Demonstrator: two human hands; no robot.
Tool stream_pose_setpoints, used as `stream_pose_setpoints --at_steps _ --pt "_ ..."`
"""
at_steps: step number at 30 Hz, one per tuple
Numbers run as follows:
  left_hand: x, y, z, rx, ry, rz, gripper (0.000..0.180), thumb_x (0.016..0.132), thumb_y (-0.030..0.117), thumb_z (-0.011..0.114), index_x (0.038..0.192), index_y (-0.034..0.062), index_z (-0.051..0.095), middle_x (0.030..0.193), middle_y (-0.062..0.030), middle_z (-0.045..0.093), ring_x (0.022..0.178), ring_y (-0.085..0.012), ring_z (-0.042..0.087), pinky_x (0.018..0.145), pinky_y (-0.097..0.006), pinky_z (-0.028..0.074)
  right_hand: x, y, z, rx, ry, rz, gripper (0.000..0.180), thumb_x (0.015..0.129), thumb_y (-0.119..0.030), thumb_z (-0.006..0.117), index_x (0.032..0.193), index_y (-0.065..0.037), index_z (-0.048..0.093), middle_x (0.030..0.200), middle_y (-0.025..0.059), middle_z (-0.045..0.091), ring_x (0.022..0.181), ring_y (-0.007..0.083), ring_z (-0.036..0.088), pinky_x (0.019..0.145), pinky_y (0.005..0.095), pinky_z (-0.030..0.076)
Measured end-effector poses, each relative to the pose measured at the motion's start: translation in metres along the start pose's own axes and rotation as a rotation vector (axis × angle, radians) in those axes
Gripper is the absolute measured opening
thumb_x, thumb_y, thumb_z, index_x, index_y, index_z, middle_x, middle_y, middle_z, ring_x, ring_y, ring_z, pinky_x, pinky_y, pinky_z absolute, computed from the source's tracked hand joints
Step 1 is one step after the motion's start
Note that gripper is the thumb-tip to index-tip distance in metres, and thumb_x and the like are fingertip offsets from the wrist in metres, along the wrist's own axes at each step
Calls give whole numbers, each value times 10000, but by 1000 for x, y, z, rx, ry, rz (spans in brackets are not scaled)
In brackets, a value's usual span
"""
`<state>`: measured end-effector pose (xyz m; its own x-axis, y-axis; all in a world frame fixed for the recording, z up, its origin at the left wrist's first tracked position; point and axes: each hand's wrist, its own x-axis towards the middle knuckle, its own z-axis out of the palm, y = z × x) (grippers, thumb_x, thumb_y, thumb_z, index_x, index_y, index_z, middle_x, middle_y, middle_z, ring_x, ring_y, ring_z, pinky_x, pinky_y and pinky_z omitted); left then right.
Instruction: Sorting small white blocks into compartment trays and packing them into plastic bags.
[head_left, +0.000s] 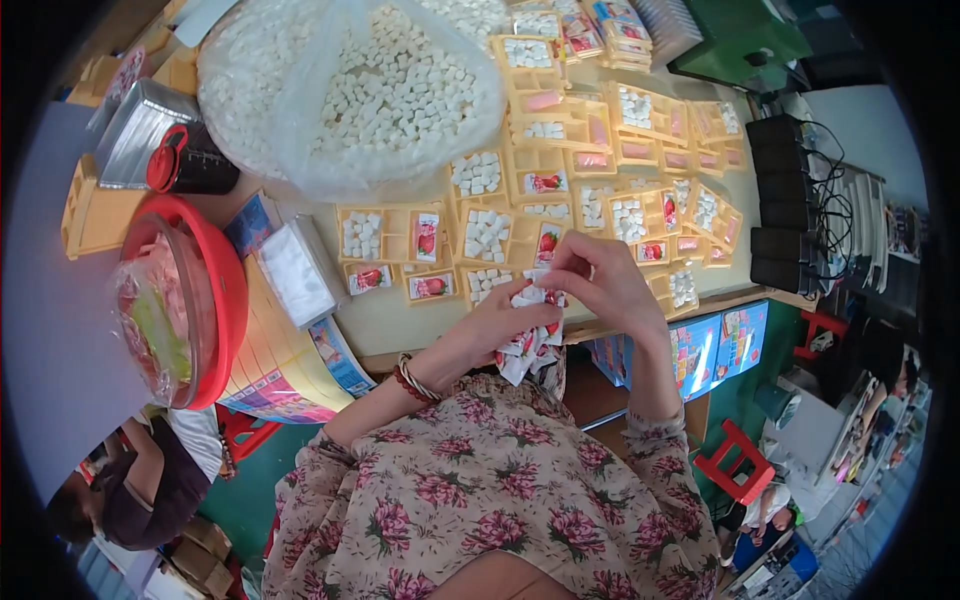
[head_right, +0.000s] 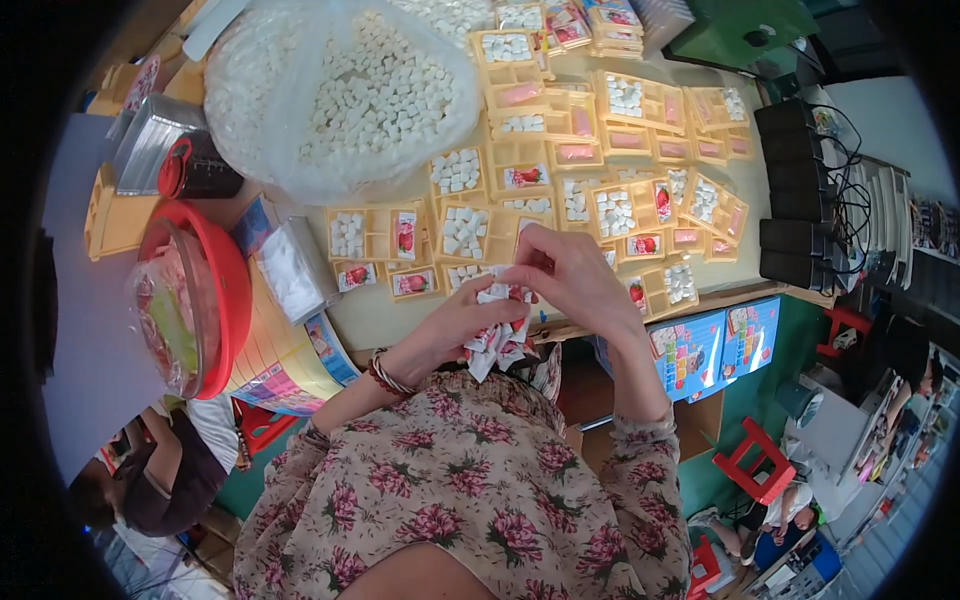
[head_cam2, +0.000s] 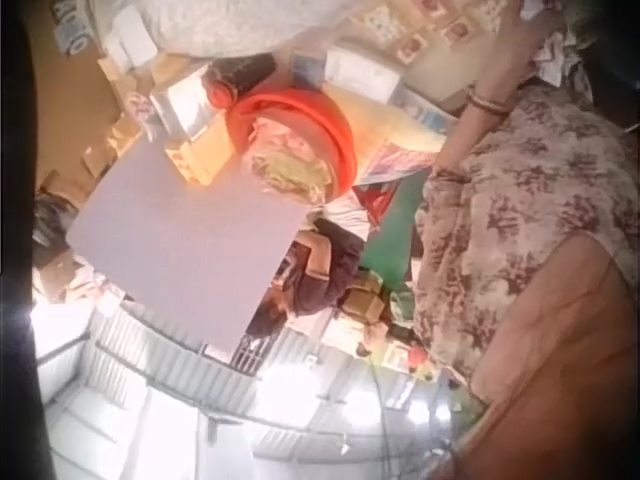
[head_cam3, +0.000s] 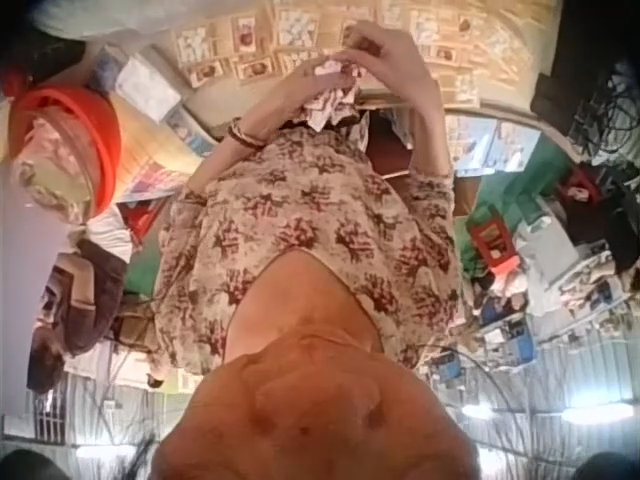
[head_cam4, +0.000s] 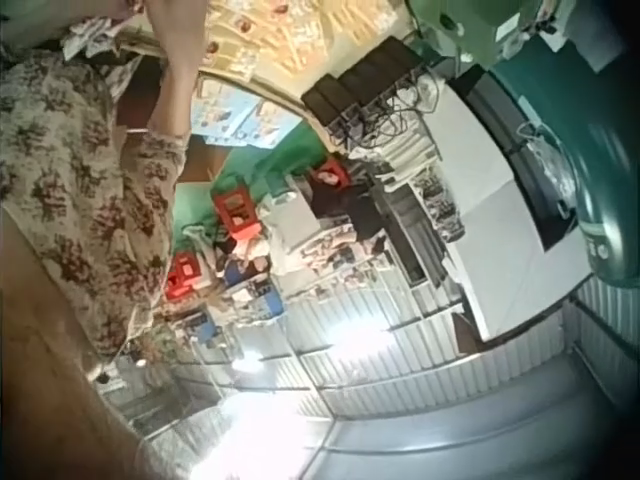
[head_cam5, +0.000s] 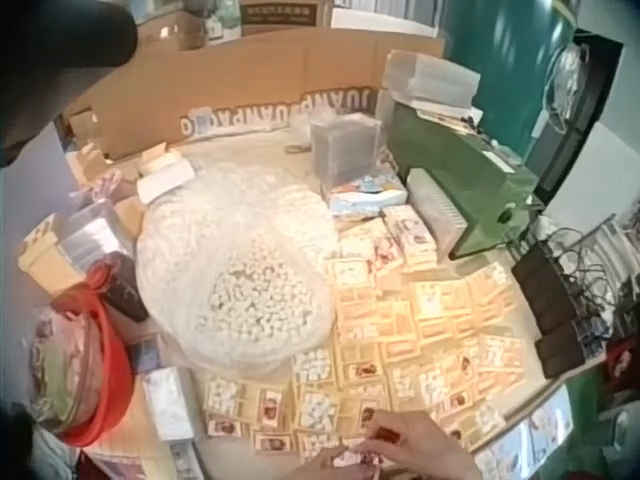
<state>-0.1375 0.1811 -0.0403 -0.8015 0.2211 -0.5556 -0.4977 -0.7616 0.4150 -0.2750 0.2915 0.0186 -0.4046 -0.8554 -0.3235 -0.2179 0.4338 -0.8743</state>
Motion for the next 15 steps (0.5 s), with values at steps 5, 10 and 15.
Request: stream_pose_setpoints --at_steps 5,10,15 --pt "-5 -8 5 -57 52 -14 406 795 141 698 1114 -11 498 873 -58 640 717 -100 633 593 -233 517 -14 9 8 71 79 83 119 792 -50 651 749 -17 544 647 4 556 583 46 483 541 202 405" --pt "-14 -1 2 -70 70 48 285 813 127 678 1048 34 545 834 -28 630 692 -86 620 576 -229 513 -3 21 18 439 123 126 93 839 -50 599 781 -26 530 697 14 571 621 60 519 547 208 415" --pt "-33 3 -14 -25 164 85 280 817 143 672 1031 23 536 827 -46 636 663 -93 623 553 -228 504 29 41 6 628 285 26 114 898 -115 548 808 -51 515 750 31 597 661 82 563 547 216 445"
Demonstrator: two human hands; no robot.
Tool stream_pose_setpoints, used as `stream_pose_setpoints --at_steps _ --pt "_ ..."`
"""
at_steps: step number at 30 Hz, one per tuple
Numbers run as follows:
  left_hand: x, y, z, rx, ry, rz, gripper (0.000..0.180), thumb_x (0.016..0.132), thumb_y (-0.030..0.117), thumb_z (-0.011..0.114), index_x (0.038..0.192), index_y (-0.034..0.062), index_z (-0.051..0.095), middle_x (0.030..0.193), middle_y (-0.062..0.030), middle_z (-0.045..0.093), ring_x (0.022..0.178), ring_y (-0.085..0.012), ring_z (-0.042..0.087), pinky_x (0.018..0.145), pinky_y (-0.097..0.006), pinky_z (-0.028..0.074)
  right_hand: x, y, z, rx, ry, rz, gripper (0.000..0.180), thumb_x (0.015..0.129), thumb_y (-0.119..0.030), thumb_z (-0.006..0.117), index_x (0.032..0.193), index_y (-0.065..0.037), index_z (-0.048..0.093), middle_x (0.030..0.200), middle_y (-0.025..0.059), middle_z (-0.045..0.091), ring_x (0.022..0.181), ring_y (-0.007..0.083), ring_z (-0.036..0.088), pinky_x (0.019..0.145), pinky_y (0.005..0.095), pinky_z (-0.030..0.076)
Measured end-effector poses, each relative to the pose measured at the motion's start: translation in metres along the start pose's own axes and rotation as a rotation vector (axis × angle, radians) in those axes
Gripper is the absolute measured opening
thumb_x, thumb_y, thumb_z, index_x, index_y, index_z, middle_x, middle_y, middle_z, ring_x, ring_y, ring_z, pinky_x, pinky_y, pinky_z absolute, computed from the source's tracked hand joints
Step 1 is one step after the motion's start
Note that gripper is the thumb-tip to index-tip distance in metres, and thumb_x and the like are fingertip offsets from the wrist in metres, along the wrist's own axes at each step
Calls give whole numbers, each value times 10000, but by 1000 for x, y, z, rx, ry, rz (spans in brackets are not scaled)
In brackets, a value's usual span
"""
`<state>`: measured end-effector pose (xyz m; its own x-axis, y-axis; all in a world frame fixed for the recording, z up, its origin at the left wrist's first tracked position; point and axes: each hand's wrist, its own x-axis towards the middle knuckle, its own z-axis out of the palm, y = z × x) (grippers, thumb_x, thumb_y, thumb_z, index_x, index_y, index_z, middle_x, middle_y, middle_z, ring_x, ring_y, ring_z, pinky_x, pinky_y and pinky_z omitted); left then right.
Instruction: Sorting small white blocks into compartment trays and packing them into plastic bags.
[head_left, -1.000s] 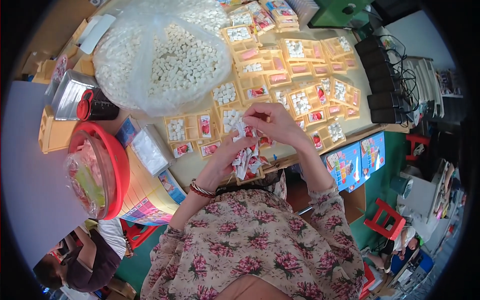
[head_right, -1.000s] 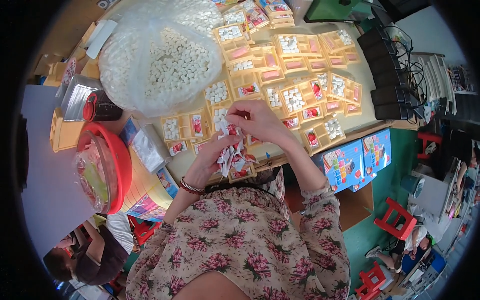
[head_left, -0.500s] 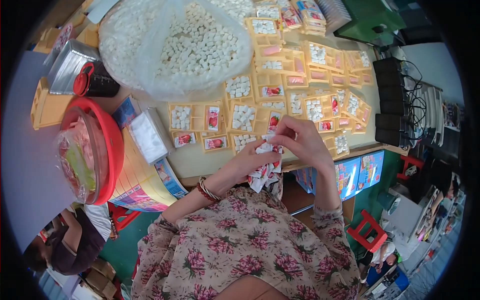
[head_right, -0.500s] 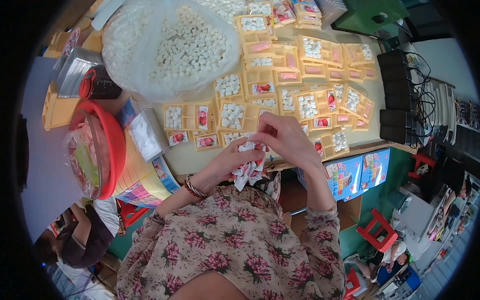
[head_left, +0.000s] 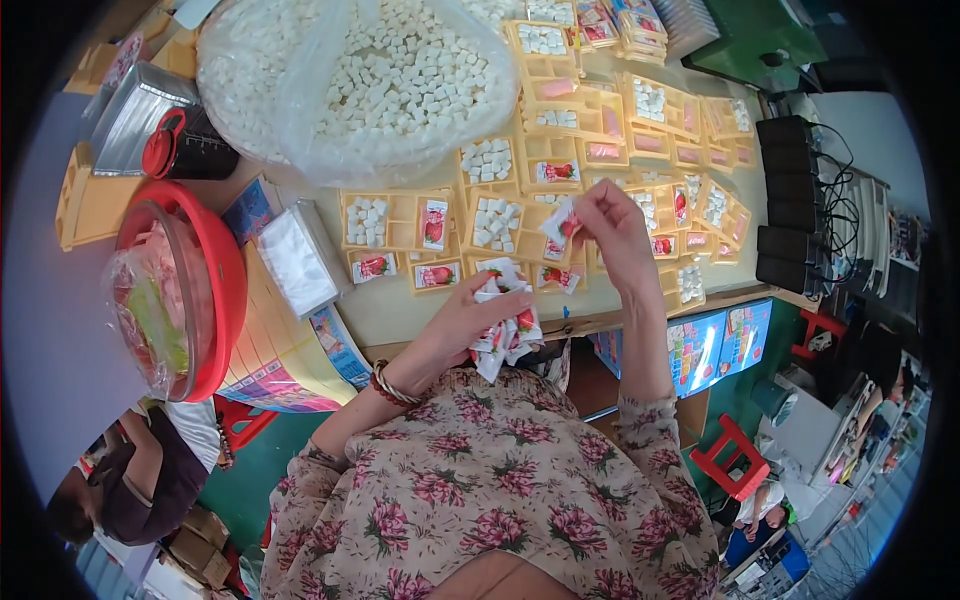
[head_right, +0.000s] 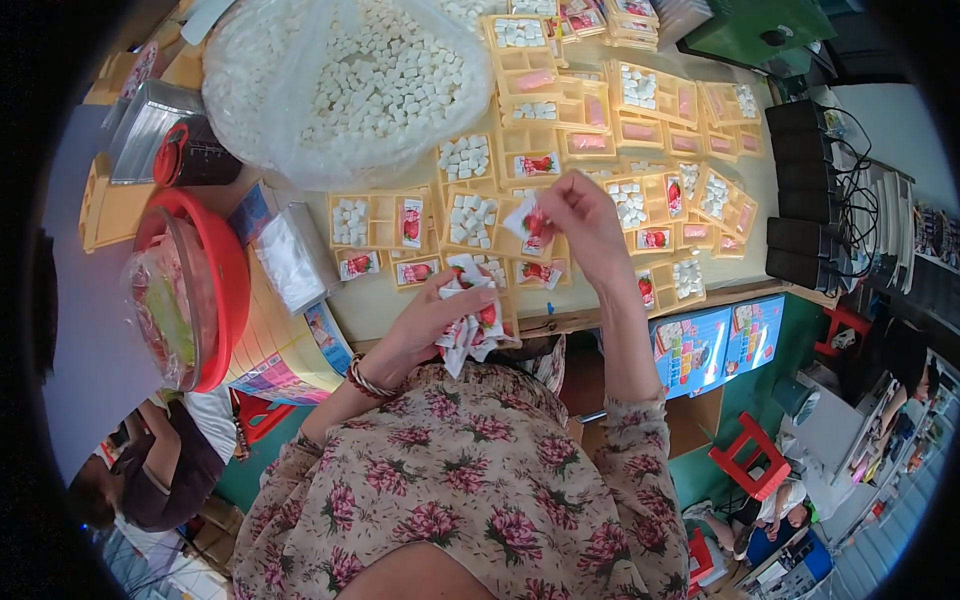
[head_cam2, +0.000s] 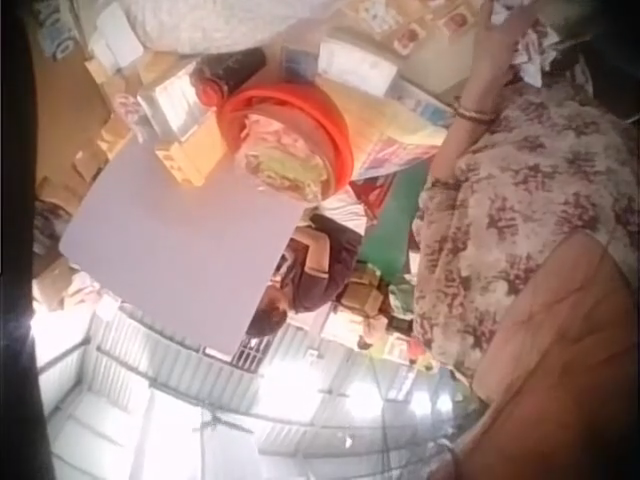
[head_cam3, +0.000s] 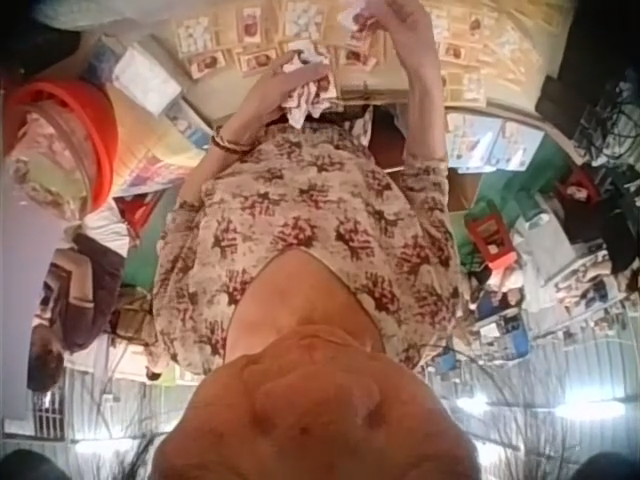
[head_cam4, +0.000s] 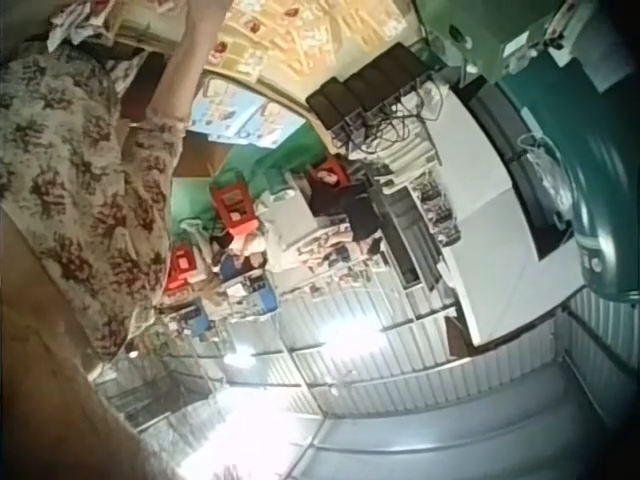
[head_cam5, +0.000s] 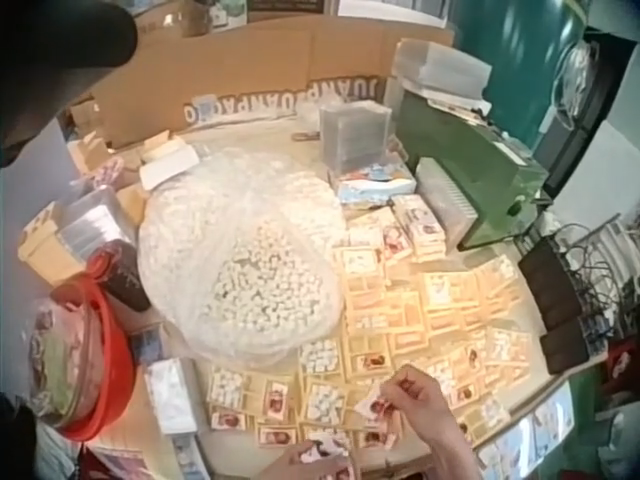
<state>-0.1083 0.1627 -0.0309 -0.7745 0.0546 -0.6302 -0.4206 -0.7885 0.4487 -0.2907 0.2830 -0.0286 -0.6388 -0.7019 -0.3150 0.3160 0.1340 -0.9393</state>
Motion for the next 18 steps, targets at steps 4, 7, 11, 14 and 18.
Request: stream_pose_setpoints --at_steps 4,7,11,14,18 --pt "-9 6 -12 2 106 34 208 822 152 658 967 35 567 762 -29 625 611 -99 612 519 -230 507 23 0 6 -193 2 8 147 912 -140 531 805 -43 508 754 25 593 658 78 542 568 218 438" --pt "-14 11 -19 -40 196 37 169 824 149 646 925 35 574 721 -32 618 556 -104 599 478 -230 502 33 9 10 -421 -86 -108 185 915 -181 528 821 -24 496 726 34 567 647 93 491 592 235 410" --pt "-16 6 -31 -39 208 34 164 822 128 640 938 38 566 737 -35 627 585 -105 614 487 -235 512 40 12 19 -752 -73 -168 219 909 -208 524 833 -17 451 678 49 466 622 130 407 589 268 364" --pt "-17 1 -34 -27 228 17 175 820 130 645 946 40 564 751 -35 630 596 -107 617 486 -232 514 40 23 21 -730 -95 -193 226 910 -206 519 825 -18 428 675 48 422 620 138 386 582 278 353" --pt "-14 -2 -35 -14 217 -27 206 818 143 657 968 39 563 762 -40 636 592 -105 615 483 -238 513 34 29 19 -641 -116 -162 212 917 -191 516 826 -18 433 689 31 424 645 122 388 589 268 355"
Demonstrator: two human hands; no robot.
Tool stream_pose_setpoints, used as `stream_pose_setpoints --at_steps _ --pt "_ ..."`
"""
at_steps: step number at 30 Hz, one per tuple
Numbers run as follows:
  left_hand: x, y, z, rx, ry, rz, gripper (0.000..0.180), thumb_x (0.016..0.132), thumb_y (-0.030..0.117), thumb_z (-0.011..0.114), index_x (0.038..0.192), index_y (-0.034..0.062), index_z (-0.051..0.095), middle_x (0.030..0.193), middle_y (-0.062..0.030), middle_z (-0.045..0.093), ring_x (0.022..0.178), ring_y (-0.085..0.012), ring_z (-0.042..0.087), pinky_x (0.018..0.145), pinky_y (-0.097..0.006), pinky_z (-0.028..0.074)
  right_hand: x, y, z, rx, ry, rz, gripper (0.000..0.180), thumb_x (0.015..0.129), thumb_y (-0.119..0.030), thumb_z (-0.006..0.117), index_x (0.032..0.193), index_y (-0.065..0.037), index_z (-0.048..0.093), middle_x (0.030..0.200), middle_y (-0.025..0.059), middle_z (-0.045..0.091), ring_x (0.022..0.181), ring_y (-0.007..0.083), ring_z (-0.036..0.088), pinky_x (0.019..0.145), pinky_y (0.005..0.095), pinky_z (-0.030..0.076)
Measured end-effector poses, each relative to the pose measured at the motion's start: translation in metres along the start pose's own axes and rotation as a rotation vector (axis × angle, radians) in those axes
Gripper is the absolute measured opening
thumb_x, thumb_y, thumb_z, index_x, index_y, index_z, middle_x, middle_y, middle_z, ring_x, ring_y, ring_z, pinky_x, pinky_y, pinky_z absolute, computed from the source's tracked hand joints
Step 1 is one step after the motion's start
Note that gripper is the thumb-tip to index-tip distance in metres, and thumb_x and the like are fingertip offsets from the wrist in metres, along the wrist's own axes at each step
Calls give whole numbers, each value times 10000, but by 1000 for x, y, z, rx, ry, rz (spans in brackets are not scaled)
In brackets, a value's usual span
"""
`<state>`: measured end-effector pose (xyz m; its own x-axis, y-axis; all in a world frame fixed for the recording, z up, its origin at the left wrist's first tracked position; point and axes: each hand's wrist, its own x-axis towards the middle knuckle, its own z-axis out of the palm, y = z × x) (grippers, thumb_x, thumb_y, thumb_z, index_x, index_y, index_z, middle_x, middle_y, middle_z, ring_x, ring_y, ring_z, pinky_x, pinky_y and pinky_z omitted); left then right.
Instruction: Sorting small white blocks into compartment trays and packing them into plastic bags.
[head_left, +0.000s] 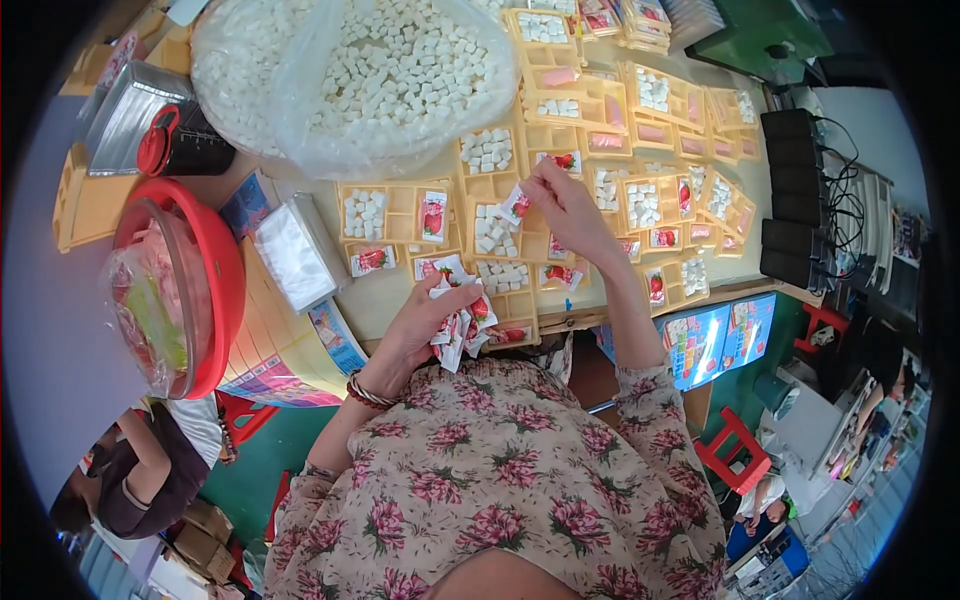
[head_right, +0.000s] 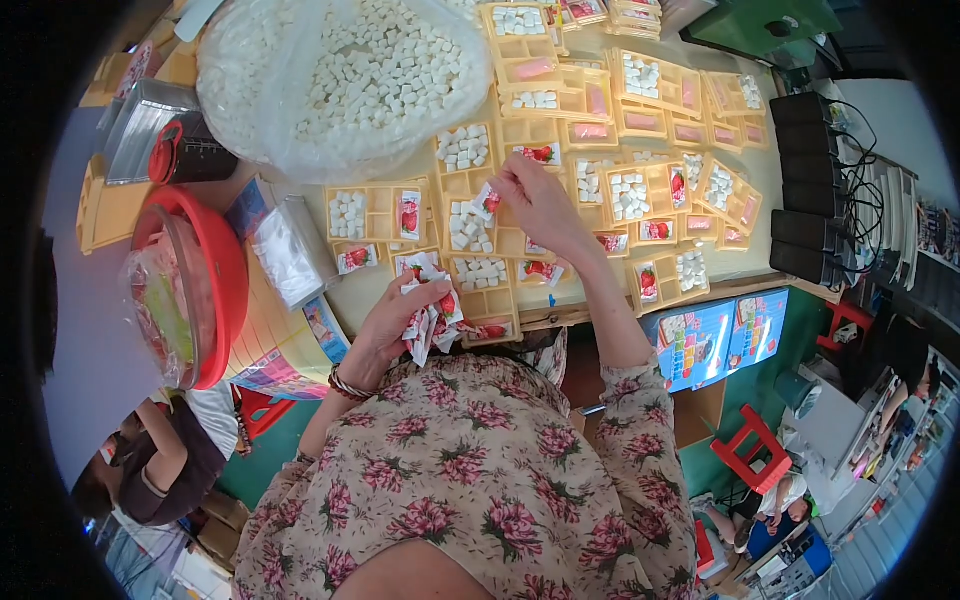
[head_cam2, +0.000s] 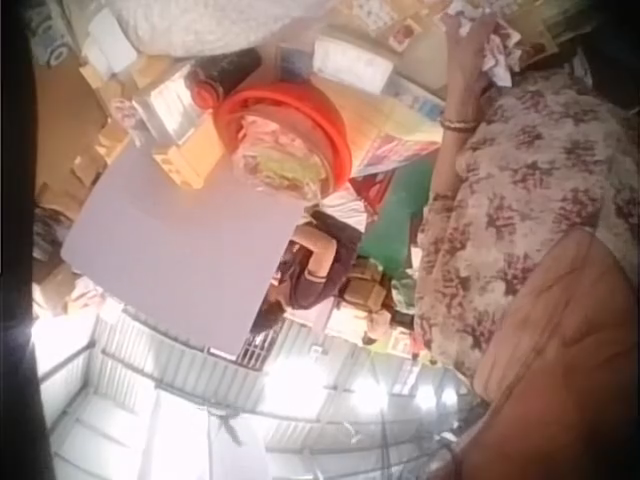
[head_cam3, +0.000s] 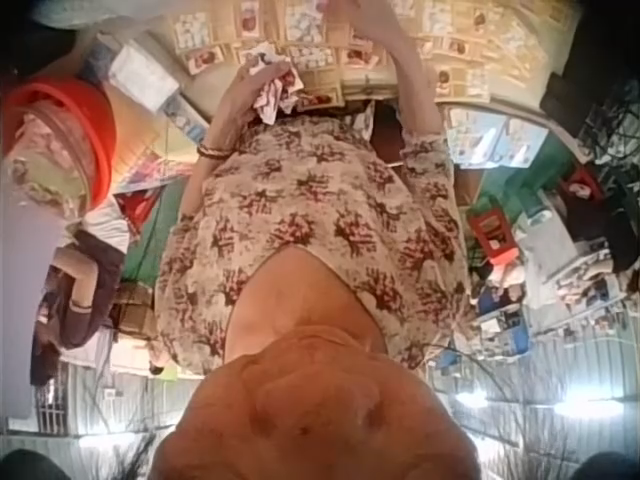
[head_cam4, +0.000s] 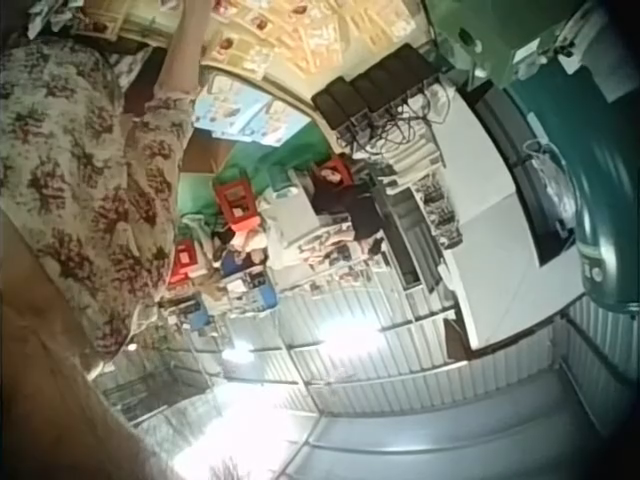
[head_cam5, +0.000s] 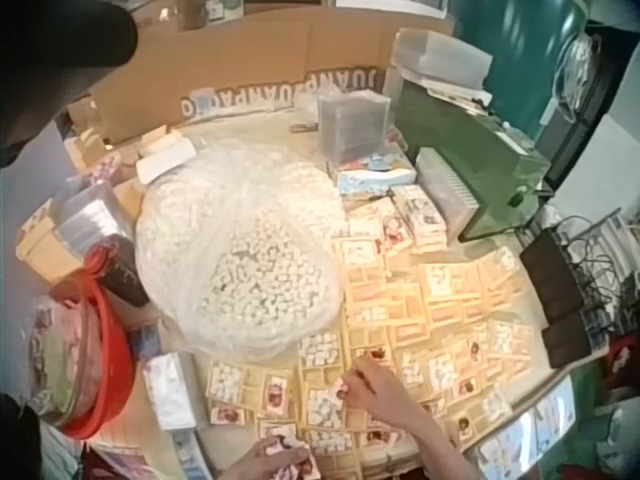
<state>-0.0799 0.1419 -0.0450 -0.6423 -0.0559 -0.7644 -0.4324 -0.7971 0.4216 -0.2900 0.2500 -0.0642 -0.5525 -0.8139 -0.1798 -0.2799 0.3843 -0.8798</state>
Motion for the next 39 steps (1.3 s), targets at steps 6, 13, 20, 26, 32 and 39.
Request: stream_pose_setpoints --at_steps 6,13,20,26,32,39 --pt "0 -1 5 72 -69 -19 191 826 158 655 960 47 578 766 -44 646 577 -98 610 486 -236 507 -8 9 -3 48 -26 -48 173 914 -160 523 843 -20 449 704 23 443 663 108 401 603 247 362" --pt "0 0 7 17 0 46 218 832 131 643 1007 34 557 799 -58 649 643 -113 633 508 -254 523 -3 9 -3 35 -76 -105 184 911 -146 522 815 -17 432 691 25 432 655 110 405 607 254 369" --pt "-1 0 -1 -23 33 64 220 833 127 641 1005 27 547 815 -66 647 639 -118 632 509 -260 525 0 7 2 73 -24 -26 187 906 -139 529 801 -24 427 681 15 406 626 94 374 564 245 344" --pt "-4 1 14 -2 99 117 195 843 134 623 996 36 551 750 -53 634 585 -114 619 495 -244 511 -1 10 4 76 31 -68 162 910 -140 530 826 -36 440 691 -14 381 627 71 346 552 218 317" --pt "-7 -1 16 17 123 100 231 835 139 621 1019 16 555 802 -56 634 603 -117 621 483 -248 512 -3 13 4 156 30 -34 154 914 -143 529 835 -41 444 697 -29 384 632 58 340 557 206 316" --pt "-4 -1 10 17 93 102 247 818 130 635 1025 16 562 818 -57 627 603 -122 616 486 -255 515 -2 15 8 144 102 -38 194 891 -172 565 829 -22 459 649 36 446 580 115 387 538 268 358"
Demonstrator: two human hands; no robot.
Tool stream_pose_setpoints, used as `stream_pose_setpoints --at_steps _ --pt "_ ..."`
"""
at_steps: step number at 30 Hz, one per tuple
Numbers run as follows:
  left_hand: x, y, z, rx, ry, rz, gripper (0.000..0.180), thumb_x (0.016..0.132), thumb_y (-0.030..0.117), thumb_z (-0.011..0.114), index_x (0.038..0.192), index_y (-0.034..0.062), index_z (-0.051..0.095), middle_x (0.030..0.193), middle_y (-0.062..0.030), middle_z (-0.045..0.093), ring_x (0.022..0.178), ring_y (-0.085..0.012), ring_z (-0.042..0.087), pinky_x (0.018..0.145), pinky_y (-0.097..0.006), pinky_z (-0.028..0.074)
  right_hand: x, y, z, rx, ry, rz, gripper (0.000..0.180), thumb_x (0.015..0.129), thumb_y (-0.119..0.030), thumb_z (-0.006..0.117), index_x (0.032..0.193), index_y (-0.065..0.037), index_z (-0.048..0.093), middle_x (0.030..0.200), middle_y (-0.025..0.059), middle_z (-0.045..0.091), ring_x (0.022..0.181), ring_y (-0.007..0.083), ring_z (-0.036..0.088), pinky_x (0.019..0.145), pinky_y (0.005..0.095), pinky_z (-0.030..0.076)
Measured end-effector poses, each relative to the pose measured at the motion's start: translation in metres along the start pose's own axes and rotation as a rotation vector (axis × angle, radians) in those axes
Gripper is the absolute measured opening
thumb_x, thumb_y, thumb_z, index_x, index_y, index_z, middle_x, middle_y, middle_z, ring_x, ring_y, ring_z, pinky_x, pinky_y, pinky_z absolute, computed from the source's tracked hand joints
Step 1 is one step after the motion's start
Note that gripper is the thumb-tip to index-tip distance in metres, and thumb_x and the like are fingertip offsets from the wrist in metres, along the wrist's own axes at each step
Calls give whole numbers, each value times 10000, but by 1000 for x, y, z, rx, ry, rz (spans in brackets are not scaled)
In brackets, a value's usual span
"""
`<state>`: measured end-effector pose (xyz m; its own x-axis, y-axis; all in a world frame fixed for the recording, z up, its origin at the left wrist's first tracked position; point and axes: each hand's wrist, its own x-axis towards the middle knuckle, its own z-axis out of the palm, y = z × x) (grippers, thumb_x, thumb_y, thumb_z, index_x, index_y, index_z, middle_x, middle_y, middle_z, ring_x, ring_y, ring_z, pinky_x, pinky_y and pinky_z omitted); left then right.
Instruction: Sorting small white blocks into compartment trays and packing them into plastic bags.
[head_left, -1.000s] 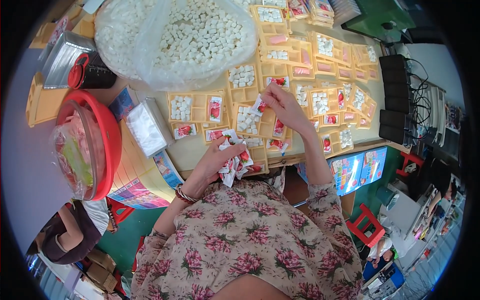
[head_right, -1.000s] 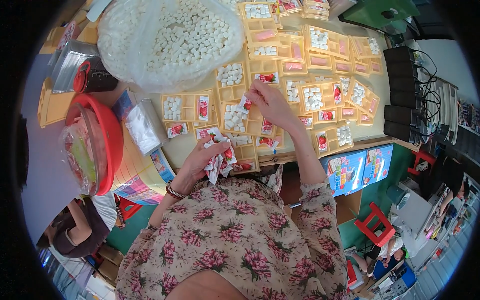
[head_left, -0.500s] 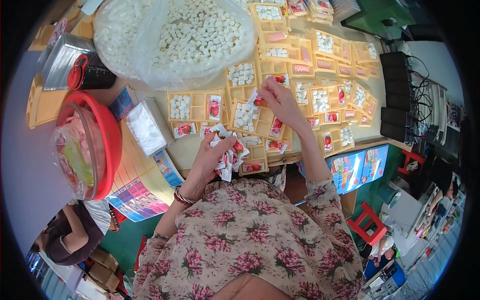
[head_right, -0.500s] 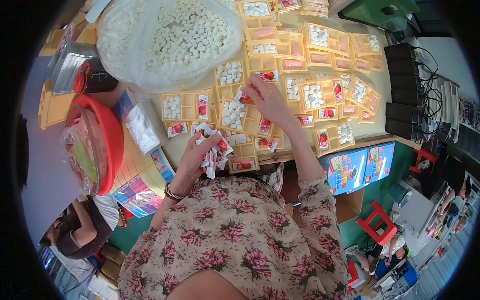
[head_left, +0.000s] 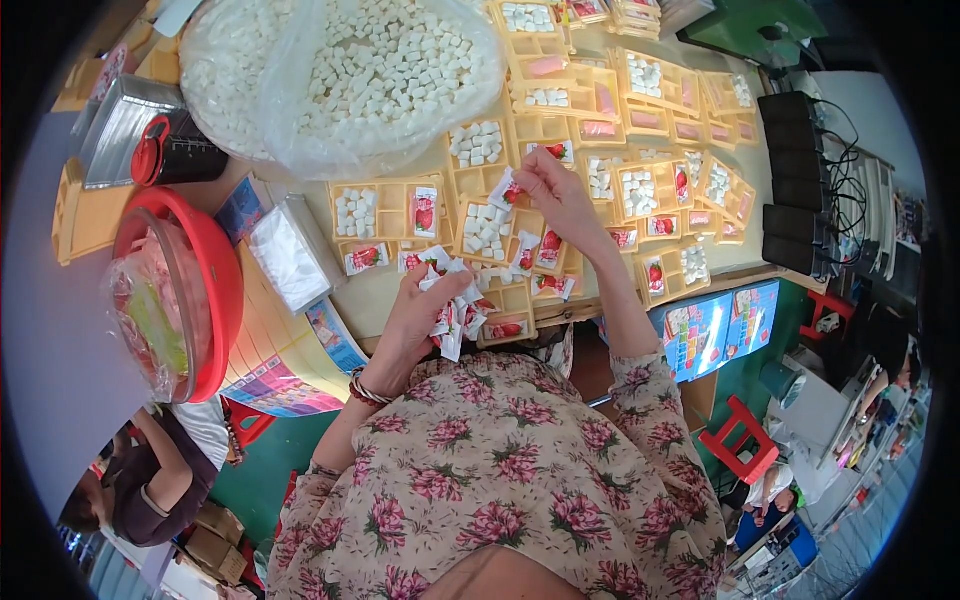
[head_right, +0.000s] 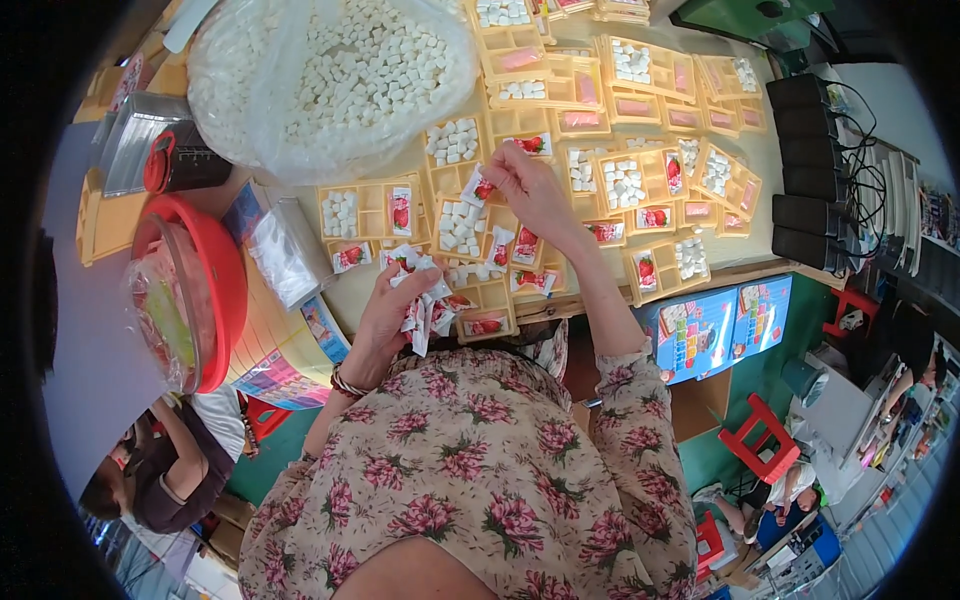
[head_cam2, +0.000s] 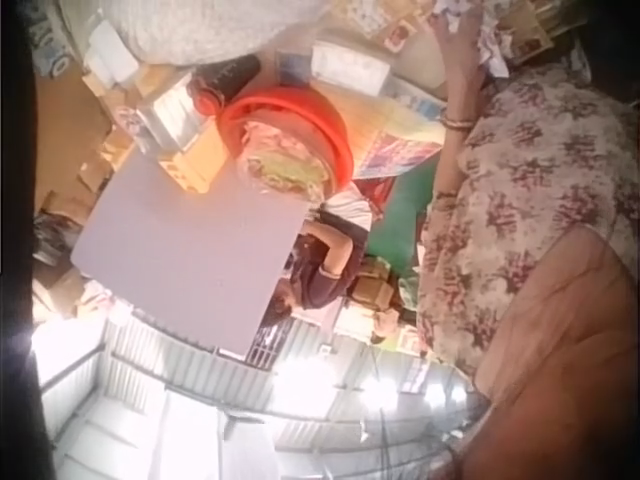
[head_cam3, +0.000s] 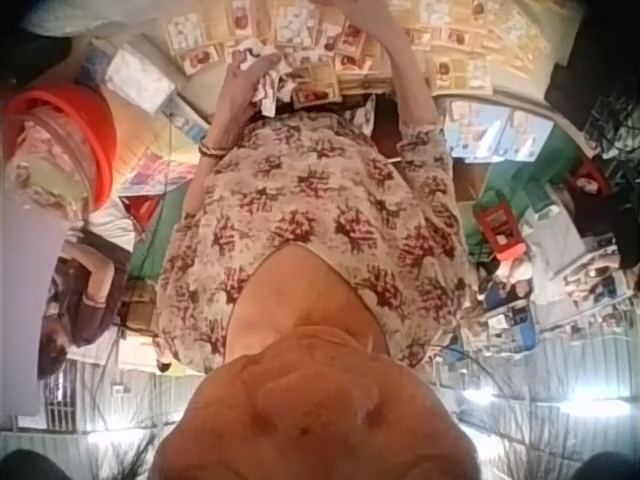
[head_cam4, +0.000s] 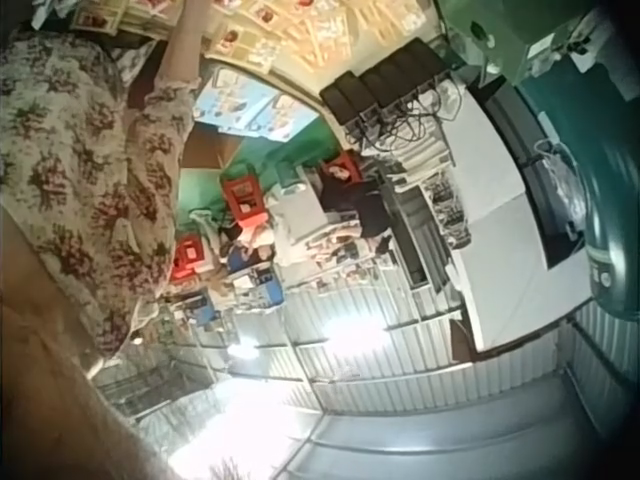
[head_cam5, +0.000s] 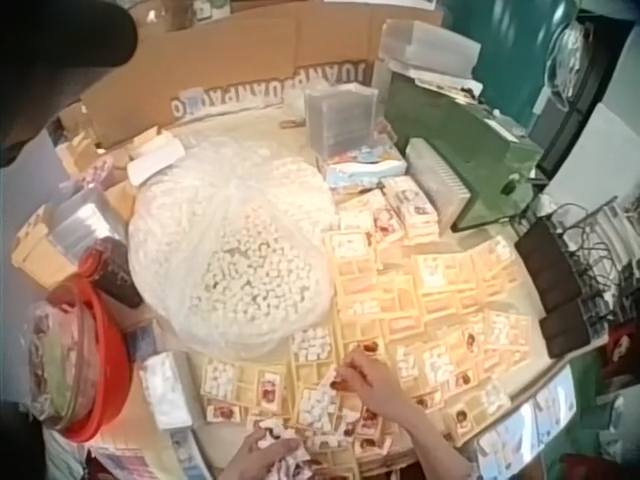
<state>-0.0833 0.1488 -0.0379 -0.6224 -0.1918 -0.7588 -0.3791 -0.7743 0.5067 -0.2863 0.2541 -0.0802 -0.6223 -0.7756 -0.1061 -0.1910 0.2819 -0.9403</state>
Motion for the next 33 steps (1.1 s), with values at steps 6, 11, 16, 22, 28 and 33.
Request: stream_pose_setpoints --at_steps 6,11,16,22,28,33 --pt "-4 5 1 -59 35 29 220 818 130 640 988 18 555 796 -69 623 602 -145 624 461 -255 502 1 2 -6 69 63 -77 104 903 -112 547 862 -30 496 729 -25 495 679 43 468 599 191 387" --pt "-2 6 -2 -37 -32 28 218 816 124 644 981 28 538 778 -60 618 602 -138 625 470 -266 513 9 3 -11 192 219 -29 84 879 -67 571 840 -22 512 731 6 562 680 64 534 625 198 436" --pt "-2 6 4 -84 9 10 214 799 110 654 971 28 555 806 -42 606 630 -115 609 555 -270 542 26 -2 -26 295 350 17 101 853 -29 598 809 -19 508 742 39 599 682 92 589 635 217 481" --pt "2 17 6 -139 -91 10 199 810 108 652 960 31 546 807 -48 617 608 -118 615 497 -270 526 81 -14 -47 262 555 -123 123 834 3 607 823 16 485 760 104 629 680 139 632 630 233 545" --pt "4 36 31 -62 -75 39 233 795 132 670 982 30 574 823 -47 628 630 -109 610 511 -244 523 81 -32 -42 -792 627 -283 183 801 -235 667 837 -64 613 856 73 612 789 195 585 650 315 447" --pt "15 30 31 38 -163 31 280 818 134 650 1044 2 553 874 -63 642 678 -124 644 553 -259 532 20 -78 -17 -67 -13 -87 146 801 -211 664 855 -78 636 834 9 591 746 86 530 619 249 407"
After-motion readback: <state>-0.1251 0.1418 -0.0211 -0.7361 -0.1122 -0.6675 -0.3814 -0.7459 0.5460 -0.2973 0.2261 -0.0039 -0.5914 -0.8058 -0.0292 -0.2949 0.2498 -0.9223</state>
